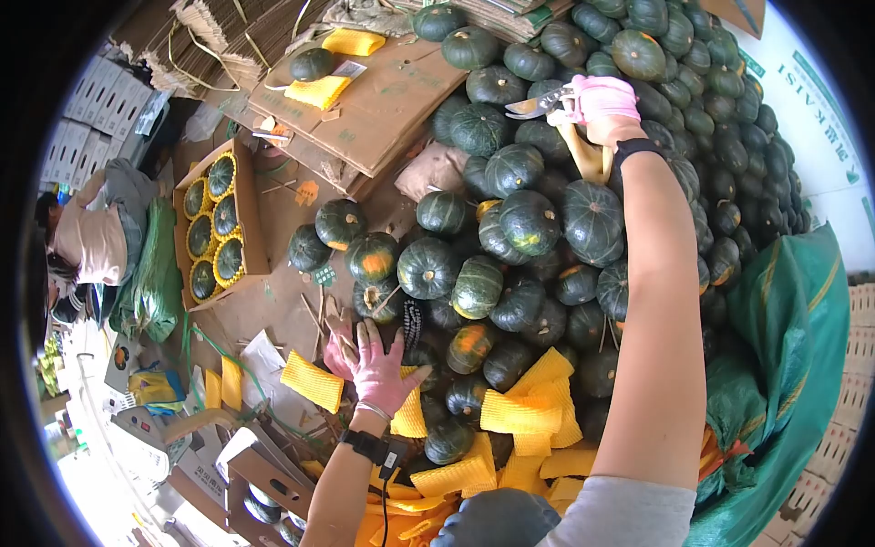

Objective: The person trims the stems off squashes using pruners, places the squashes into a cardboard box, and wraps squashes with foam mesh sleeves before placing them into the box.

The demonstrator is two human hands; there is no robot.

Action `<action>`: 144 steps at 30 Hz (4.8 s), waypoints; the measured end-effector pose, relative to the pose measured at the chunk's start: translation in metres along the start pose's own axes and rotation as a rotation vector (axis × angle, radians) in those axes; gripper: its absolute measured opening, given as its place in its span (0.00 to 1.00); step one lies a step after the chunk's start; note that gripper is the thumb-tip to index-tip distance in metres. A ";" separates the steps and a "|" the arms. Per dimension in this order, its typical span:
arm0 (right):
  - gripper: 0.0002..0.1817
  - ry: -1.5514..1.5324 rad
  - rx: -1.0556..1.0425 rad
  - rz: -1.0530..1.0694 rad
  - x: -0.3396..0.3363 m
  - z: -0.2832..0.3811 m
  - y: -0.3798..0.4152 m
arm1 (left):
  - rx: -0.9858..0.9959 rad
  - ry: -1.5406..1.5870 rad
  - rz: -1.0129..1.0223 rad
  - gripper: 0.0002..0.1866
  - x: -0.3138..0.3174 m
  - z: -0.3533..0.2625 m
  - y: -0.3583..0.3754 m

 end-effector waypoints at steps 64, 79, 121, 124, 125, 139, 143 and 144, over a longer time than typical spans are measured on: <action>0.24 -1.675 0.085 0.770 -0.026 0.384 0.307 | 0.122 0.995 -0.081 0.23 -0.081 0.063 0.196; 0.17 -0.540 -0.192 -0.193 0.133 0.008 -0.045 | 0.200 1.283 -0.333 0.09 -0.036 0.002 0.169; 0.29 -0.497 -0.875 -0.304 -0.103 0.268 0.265 | -0.103 2.338 0.165 0.20 -0.061 0.033 0.235; 0.13 -0.368 -1.116 -0.413 -0.085 0.328 0.338 | -0.153 2.386 0.218 0.12 -0.061 0.031 0.242; 0.12 -0.382 -1.208 -0.423 -0.083 0.343 0.356 | -0.174 2.401 0.249 0.11 -0.065 0.033 0.242; 0.51 -1.700 -0.558 1.142 -0.179 0.400 0.476 | 0.160 1.931 -0.029 0.12 -0.084 0.033 0.418; 0.42 -1.398 -0.684 1.019 -0.221 0.416 0.485 | 0.310 1.985 -0.209 0.10 -0.096 0.017 0.456; 0.40 -1.400 -0.597 1.060 -0.240 0.426 0.492 | 0.330 1.902 -0.489 0.10 -0.095 0.013 0.468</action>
Point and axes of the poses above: each hand's wrist, its own y-axis away from the middle knuckle, its own x-axis out of the palm, z = x × y, the point moved 1 cm from there along -y, towards the middle knuckle, and after that the axes turned 2 degrees about y, right-handed, at the moved point
